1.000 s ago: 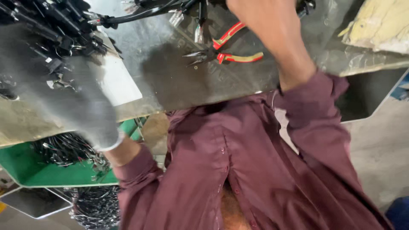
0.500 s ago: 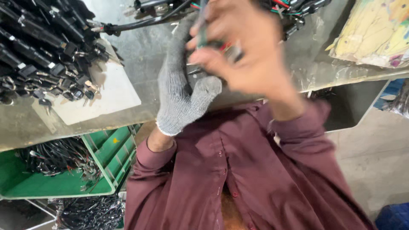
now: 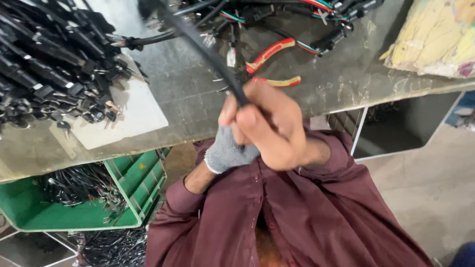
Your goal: The person repeatedly picks up black cables, slides a small black plastic connector onto each, and uses red-handled pliers to crimp the connector in place. The finished cables are placed on the table. The process is repeated for multiple cables.
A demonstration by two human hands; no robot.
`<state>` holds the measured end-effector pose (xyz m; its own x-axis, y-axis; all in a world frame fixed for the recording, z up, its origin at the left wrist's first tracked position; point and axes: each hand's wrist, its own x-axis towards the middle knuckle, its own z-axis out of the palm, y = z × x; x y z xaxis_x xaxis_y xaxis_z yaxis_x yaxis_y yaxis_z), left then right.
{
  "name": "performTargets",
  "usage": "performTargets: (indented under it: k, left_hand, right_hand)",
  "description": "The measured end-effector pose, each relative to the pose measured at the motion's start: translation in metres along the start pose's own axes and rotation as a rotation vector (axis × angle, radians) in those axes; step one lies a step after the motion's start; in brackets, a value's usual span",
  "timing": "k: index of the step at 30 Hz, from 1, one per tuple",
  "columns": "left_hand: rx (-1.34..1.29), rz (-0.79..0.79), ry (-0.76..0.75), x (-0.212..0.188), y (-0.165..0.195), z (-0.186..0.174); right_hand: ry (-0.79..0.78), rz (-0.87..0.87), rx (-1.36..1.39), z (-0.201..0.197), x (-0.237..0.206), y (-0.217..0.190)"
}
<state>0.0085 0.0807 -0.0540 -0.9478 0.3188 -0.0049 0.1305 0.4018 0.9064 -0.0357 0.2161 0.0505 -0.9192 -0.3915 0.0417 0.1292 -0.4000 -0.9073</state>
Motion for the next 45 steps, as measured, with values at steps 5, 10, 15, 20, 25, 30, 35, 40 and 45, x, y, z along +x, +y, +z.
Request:
performTargets:
  k: [5, 10, 15, 20, 25, 30, 35, 40, 45]
  left_hand:
    - [-0.577, -0.246, 0.219, -0.008, 0.006, -0.059]
    - [-0.369, -0.191, 0.354, -0.017, 0.011, -0.078]
    - [-1.188, -0.156, 0.396, 0.0, 0.029, -0.083]
    - [-0.388, 0.338, 0.318, 0.012, 0.054, -0.059]
    - [-0.64, -0.042, -0.138, -0.005, 0.063, -0.023]
    - [-0.6, 0.035, 0.052, -0.001, 0.058, -0.026]
    - [0.161, 0.393, 0.059, 0.015, 0.042, -0.053]
    - [-1.024, -0.029, -0.311, 0.014, 0.027, -0.059]
    - [-1.09, 0.021, -0.075, 0.015, 0.029, -0.081]
  right_hand:
    - [-0.188, -0.322, -0.981, -0.004, 0.0, -0.001]
    - [-0.218, -0.331, -1.306, 0.016, 0.014, 0.009]
    - [-0.061, -0.482, -1.275, -0.008, 0.012, -0.004]
    - [-0.087, -0.407, -0.409, -0.015, 0.005, -0.022]
    - [-0.002, -0.518, 0.239, -0.025, 0.017, -0.058]
    - [-0.137, -0.284, 0.478, -0.063, -0.012, -0.05]
    - [0.065, -0.503, 0.628, -0.104, -0.025, -0.029]
    - [0.254, -0.247, 0.82, -0.128, 0.005, 0.004]
    - [0.132, 0.245, 0.655, -0.104, 0.014, 0.077]
